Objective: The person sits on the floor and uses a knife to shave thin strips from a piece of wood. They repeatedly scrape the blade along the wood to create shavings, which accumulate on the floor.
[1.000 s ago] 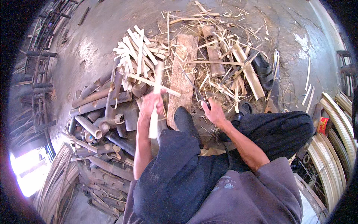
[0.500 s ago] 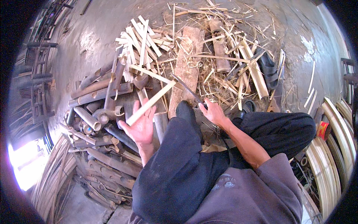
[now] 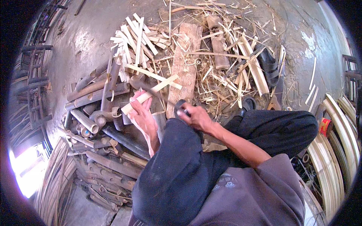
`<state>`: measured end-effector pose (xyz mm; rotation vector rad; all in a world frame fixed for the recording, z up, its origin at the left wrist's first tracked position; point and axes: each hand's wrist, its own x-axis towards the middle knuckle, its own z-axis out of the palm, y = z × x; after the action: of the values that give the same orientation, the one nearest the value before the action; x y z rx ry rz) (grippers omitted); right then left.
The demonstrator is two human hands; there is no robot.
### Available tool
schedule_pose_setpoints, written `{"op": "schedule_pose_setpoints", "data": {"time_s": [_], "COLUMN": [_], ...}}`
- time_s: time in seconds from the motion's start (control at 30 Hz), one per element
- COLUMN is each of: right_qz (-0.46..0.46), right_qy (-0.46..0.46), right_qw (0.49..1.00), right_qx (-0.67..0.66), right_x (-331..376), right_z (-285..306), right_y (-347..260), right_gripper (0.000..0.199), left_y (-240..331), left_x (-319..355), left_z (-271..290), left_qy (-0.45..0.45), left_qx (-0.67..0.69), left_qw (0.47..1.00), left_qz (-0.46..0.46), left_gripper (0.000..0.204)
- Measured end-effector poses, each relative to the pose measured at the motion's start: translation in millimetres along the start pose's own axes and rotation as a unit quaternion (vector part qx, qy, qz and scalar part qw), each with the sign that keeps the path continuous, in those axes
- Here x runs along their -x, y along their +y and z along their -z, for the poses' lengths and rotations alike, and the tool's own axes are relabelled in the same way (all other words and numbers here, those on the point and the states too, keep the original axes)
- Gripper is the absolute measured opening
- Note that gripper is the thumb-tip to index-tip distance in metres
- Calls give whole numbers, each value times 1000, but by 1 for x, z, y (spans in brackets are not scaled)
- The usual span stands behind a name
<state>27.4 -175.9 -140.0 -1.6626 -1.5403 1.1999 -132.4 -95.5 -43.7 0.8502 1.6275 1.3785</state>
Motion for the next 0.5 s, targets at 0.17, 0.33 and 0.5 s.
{"op": "schedule_pose_setpoints", "data": {"time_s": [0.17, 0.33, 0.5], "right_qz": [-50, -141, 30], "right_qy": [-71, -21, -21], "right_qw": [996, 989, 999], "right_qx": [18, 44, 7], "right_x": [-11, -25, -8], "right_z": [24, 10, -3], "right_y": [-1, 25, 11], "right_gripper": [45, 42, 44], "left_y": [-8, -1, 1], "left_x": [-7, -3, -6], "left_z": [16, 2, 5], "left_qy": [29, 31, 26], "left_qx": [25, 17, 1], "left_qw": [999, 999, 1000], "left_qz": [-9, -8, -4], "left_gripper": [50, 52, 50]}}
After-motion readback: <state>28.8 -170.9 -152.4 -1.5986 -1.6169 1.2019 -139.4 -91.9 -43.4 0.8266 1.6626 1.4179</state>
